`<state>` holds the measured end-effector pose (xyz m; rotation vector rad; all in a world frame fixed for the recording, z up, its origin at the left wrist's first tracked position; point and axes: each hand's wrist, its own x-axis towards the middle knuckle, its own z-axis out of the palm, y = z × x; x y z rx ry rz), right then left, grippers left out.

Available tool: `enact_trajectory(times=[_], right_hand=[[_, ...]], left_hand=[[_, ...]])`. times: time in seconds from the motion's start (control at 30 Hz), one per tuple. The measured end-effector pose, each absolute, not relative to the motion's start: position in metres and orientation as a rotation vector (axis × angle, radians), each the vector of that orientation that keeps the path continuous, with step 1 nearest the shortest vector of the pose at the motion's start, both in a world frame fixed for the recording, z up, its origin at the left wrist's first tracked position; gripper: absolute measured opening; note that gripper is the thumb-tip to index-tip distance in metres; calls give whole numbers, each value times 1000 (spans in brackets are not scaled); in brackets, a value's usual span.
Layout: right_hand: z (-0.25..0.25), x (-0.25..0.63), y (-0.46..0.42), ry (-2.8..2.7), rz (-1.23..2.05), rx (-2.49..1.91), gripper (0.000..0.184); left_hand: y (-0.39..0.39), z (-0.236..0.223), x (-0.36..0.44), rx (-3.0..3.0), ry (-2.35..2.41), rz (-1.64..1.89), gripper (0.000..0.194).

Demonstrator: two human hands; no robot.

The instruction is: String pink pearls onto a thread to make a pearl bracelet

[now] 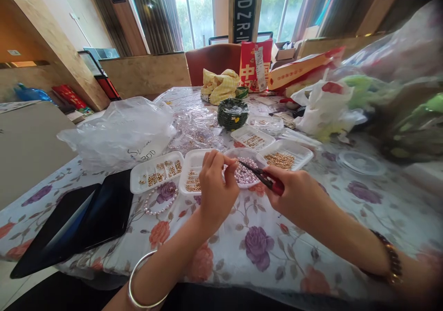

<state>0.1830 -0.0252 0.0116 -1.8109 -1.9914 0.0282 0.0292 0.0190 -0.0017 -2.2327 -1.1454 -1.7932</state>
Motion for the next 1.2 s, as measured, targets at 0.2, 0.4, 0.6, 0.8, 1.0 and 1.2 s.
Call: enact_trajectory(times=[0.2,0.4,0.6,0.8,1.0,1.2], right_hand=[[12,184,-25,-1998,-130,-1872,24],[14,183,-27,-2028,-96,-1877,22],[12,179,-30,-2024,-45,-1897,19],[8,175,-32,-2039,53,-1859,19],[7,168,-38,-2040,128,-1805,13],[5,163,-40,-2039,140,-1831,10]], left_hand=[[18,0,29,-2302,-1176,-1797,20],[15,1,29,-2308,-1191,-1821,18],[16,0,28,-2305,-1202,-1851,19],[15,-3,31,-2262,-1232,-1898,20],[12,-5,33,-2209,-1251,-1948,20],[11,-5,31,-2209,-1243,-1959,19]])
